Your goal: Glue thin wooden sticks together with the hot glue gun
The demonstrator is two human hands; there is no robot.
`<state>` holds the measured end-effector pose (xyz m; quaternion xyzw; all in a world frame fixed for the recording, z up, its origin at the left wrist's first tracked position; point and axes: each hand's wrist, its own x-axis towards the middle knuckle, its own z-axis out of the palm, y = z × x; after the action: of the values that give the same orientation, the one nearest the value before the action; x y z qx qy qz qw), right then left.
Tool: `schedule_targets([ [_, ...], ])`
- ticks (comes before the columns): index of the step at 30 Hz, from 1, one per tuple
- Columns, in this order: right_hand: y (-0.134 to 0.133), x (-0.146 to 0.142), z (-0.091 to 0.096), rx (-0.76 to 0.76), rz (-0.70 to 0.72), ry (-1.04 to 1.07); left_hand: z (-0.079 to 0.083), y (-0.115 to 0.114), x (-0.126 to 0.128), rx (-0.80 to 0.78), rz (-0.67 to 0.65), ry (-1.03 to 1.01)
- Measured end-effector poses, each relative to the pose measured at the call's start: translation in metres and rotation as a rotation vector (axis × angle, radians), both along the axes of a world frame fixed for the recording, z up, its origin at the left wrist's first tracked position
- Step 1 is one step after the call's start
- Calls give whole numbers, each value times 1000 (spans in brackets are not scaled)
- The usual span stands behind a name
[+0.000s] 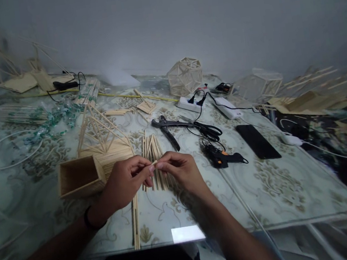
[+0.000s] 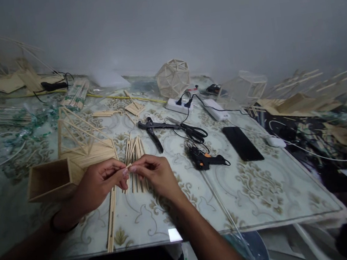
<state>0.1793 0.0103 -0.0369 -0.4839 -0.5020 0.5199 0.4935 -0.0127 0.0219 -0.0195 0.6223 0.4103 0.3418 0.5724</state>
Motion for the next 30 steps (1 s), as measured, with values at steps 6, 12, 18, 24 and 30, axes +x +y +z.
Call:
schedule_targets([
  [6,7,16,-7,91,-177,35,2,0,-1,-73,8,-88],
  [12,13,33,-10,177,-282,123,7,1,-1,-115,48,-176],
  [18,12,28,-10,140,-152,79,11,2,-3,-264,28,-279],
  [24,11,28,-6,88,-21,-10,16,3,-2,-358,22,-389],
  [30,-3,25,9,306,39,-213,21,1,-3,-331,21,-574],
])
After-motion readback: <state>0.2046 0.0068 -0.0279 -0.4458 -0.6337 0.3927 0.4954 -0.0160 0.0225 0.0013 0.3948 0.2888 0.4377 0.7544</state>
